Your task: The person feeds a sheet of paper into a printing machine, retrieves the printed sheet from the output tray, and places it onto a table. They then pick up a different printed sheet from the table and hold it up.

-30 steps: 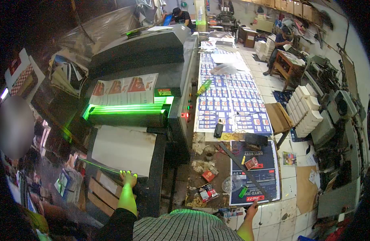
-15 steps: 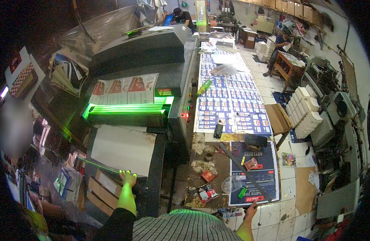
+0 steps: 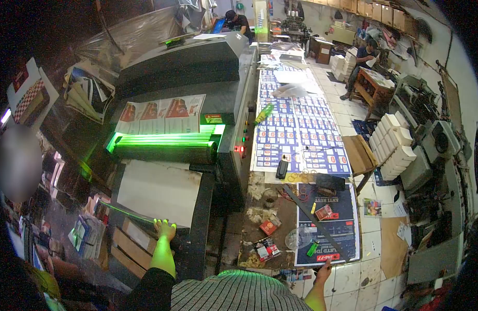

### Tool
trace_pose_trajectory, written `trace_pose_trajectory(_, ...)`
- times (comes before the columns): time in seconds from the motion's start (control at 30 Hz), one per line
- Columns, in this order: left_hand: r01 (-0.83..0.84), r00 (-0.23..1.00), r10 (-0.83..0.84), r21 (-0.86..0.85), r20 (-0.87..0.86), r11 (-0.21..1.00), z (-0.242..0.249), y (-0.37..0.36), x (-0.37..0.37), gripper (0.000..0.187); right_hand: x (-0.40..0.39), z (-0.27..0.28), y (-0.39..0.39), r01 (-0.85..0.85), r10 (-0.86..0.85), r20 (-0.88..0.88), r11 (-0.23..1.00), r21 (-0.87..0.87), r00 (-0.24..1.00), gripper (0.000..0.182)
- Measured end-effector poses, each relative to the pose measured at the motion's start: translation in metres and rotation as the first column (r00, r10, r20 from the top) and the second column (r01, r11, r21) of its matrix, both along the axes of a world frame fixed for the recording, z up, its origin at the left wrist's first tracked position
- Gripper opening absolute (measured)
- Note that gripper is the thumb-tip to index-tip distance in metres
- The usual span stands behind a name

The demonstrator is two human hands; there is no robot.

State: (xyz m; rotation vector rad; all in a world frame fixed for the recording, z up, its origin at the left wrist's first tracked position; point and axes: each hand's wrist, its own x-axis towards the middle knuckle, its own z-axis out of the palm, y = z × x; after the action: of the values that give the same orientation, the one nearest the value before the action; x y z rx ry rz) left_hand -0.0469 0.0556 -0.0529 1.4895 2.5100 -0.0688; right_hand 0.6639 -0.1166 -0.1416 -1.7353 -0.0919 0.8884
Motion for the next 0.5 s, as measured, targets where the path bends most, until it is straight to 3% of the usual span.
trace_pose_trajectory(0.2, -0.077, 0.996, 0.075, 0.026, 0.058, 0.997, 0.022, -0.004, 0.017, 0.062, -0.014, 0.043, 0.004, -0.006, 0.003, -0.064, 0.999, -0.044, 0.998, 0.076)
trace_pose_trajectory(0.27, -0.064, 0.997, 0.064, 0.018, 0.036, 0.998, 0.020, -0.002, 0.015, 0.062, -0.008, 0.025, 0.004, -0.016, 0.011, -0.062, 0.997, -0.080, 0.998, 0.077)
trace_pose_trajectory(0.33, -0.053, 0.999, 0.053, 0.010, 0.014, 0.999, 0.018, -0.002, 0.015, 0.062, 0.010, -0.039, 0.001, 0.061, -0.059, 0.137, 0.998, -0.006, 0.989, 0.054)
trace_pose_trajectory(0.5, -0.066, 0.998, 0.065, 0.027, 0.028, 0.997, 0.013, -0.002, 0.012, 0.062, 0.002, -0.022, 0.003, 0.086, -0.094, 0.097, 0.993, 0.080, 0.991, 0.056)
